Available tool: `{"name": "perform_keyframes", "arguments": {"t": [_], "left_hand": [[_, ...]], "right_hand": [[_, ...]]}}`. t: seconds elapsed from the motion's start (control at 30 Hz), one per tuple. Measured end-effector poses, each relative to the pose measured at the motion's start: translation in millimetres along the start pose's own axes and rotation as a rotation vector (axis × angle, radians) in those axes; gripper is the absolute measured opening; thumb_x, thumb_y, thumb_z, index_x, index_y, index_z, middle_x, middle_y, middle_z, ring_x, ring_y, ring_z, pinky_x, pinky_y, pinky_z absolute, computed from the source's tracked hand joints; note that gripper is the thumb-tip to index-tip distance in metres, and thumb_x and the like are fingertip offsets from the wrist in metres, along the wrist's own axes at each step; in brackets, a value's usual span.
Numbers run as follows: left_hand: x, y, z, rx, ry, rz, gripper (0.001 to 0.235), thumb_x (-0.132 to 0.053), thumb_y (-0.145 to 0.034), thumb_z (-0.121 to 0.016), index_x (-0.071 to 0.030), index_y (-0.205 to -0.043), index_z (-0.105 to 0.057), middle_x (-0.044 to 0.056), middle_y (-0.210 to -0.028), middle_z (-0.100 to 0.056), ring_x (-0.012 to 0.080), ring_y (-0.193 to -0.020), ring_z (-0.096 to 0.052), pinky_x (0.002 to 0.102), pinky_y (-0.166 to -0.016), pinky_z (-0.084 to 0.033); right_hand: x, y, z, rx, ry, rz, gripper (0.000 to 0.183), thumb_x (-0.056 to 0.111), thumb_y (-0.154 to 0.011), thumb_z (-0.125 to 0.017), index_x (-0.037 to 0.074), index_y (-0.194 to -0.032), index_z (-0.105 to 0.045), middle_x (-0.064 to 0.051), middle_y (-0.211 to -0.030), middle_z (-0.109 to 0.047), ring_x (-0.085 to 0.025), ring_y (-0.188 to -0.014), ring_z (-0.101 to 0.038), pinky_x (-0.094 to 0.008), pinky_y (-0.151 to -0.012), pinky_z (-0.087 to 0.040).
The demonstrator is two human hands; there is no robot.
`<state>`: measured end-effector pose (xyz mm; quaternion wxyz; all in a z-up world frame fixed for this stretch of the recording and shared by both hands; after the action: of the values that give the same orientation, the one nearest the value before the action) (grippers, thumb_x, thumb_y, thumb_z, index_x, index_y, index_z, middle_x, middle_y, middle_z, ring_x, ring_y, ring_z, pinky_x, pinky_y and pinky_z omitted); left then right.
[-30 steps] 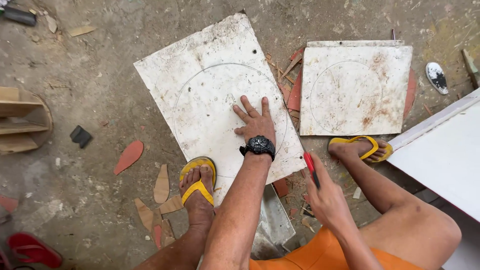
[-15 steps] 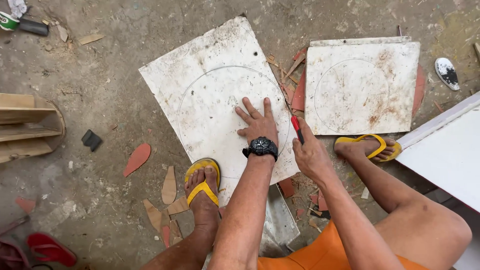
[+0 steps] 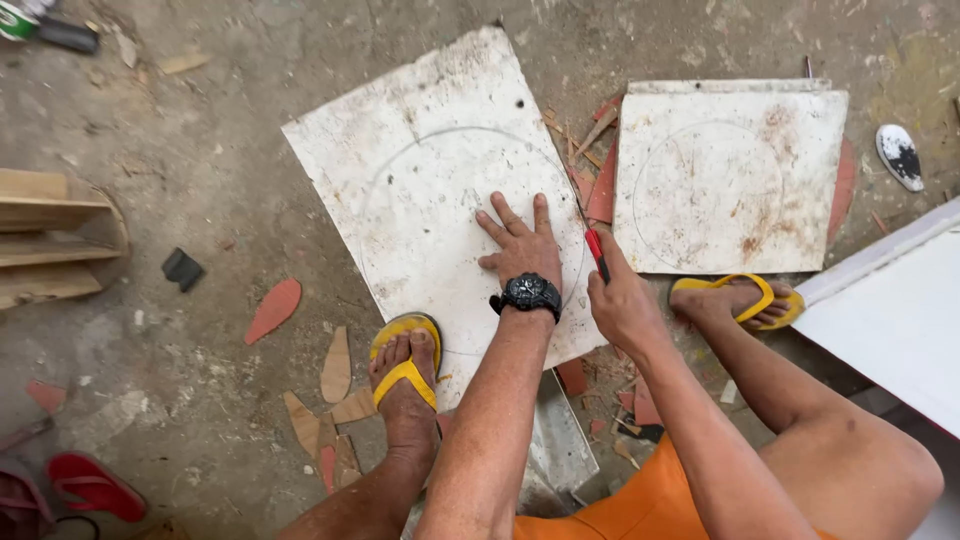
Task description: Sawing a circular shape out of a board using a hand saw
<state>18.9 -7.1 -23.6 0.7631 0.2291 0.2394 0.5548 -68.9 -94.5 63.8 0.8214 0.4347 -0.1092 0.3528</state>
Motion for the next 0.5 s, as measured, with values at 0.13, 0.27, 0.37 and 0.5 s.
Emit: {"name": "perform_keyframes", "arguments": {"t": [0.13,0.27,0.37,0.5], "left_hand": [[0,-7,-3,-0.004,0.016,-0.013,0.082,0.004,-0.101,-0.046,-0.023,-0.166,-0.003,0.040,-0.163,0.013,0.0660,-0.149,0.004,0.079,-0.091,-0.041],[2,-2,1,0.003,0.025,-0.004,0.080,0.002,-0.102,-0.046,-0.023,-0.166,-0.005,0.040,-0.164,0.011,0.0659,-0.149,0.003,0.081,-0.090,-0.041],[-4,-2,3,-0.011,-0.026,0.032,0.086,0.009,-0.098,-0.043,-0.028,-0.166,-0.006,0.037,-0.165,0.009,0.0637,-0.149,-0.002,0.076,-0.089,-0.046],[-1,-2,6,0.001,-0.075,0.046,0.097,0.019,-0.092,-0.041,-0.032,-0.166,-0.005,0.035,-0.164,0.011,0.0625,-0.149,-0.003,0.073,-0.090,-0.049]], "right_hand": [[18,16,11,-0.011,-0.066,-0.050,0.063,0.022,-0.101,-0.043,0.032,-0.161,-0.028,-0.035,-0.135,-0.057,-0.054,-0.122,-0.057,-0.061,-0.105,-0.047],[23,58,17,0.030,-0.033,-0.079,0.065,0.025,-0.099,-0.042,0.028,-0.162,-0.026,-0.036,-0.139,-0.053,-0.057,-0.124,-0.053,-0.067,-0.106,-0.043],[-1,104,19,0.059,-0.012,-0.196,0.064,0.029,-0.099,-0.039,0.031,-0.161,-0.025,-0.030,-0.123,-0.064,-0.050,-0.106,-0.066,-0.058,-0.087,-0.046],[-23,136,21,0.125,0.025,-0.388,0.069,0.039,-0.097,-0.040,0.047,-0.163,-0.021,-0.025,-0.107,-0.076,-0.044,-0.079,-0.072,-0.041,-0.078,-0.048]]}}
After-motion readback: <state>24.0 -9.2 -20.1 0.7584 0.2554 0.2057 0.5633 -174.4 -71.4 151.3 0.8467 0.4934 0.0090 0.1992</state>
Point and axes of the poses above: each hand's wrist, its own y-axis away from the middle knuckle, its own z-axis out of the back of the hand, x = y × z, the point moved 3 cm from there along -y, towards the middle knuckle
